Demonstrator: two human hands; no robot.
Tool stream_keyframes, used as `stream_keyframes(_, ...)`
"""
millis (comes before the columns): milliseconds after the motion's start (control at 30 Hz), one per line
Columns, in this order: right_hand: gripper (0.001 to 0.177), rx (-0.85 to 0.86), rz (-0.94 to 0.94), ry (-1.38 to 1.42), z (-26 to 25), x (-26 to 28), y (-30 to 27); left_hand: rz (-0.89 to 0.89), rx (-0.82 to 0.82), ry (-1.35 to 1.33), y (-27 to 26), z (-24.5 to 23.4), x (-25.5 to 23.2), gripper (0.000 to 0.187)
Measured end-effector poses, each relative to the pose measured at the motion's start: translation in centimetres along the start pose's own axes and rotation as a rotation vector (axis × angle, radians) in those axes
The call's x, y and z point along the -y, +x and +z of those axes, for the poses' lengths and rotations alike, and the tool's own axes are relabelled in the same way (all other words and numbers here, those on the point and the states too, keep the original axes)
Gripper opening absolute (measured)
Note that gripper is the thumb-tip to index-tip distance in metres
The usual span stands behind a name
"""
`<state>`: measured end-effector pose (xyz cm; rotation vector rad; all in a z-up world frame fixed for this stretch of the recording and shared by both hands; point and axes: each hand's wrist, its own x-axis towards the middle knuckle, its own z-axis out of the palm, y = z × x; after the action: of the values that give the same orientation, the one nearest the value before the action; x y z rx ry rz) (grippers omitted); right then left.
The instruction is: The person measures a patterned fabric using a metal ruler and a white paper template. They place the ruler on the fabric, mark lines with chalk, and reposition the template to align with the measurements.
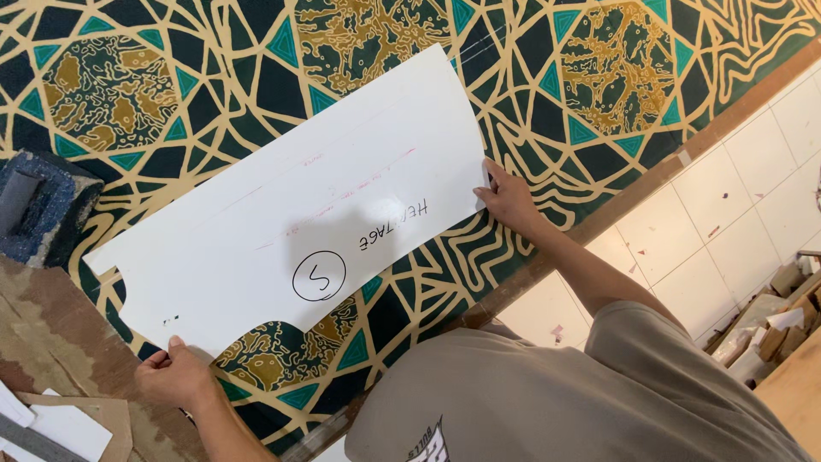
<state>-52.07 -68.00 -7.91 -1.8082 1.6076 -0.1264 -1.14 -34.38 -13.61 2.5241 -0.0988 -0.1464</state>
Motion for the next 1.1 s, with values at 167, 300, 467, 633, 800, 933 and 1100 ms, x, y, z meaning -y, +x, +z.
stream_keyframes(167, 0.068, -0.01, 0.016, -0.005, 0.1, 0.1, 0.3, 0.029, -0.003, -0.003, -0.1, -0.1, 0.1, 0.032)
stream_keyframes(300, 0.066, -0.003, 0.037, -0.002, 0.2, 0.2, 0.6, 0.026, 0.002, 0.01, 0.0, 0.0, 0.2, 0.032)
stream_keyframes(467, 0.065, -0.02, 0.009, 0.057, 0.1, 0.1, 0.2, 0.021, 0.017, 0.065, 0.1, -0.2, -0.3, 0.033)
stream_keyframes(633, 0.061, -0.034, -0.018, 0.104, 0.1, 0.2, 0.4, -0.03, 0.009, -0.003, -0.3, -0.3, -1.0, 0.029)
stream_keyframes(800, 0.057, -0.047, -0.047, 0.068, 0.0, 0.9, 0.9, -0.006, 0.011, -0.002, -0.4, -0.3, -1.0, 0.029)
stream_keyframes(933, 0.06, -0.022, 0.0, 0.046, -0.1, 1.0, 0.9, -0.022, 0.018, -0.04, -0.4, -0.3, -0.4, 0.027)
stream_keyframes(1100, 0.061, -0.03, -0.03, 0.056, 0.9, -1.0, 1.6, 0.005, 0.011, -0.039, 0.4, 0.4, 1.1, 0.03)
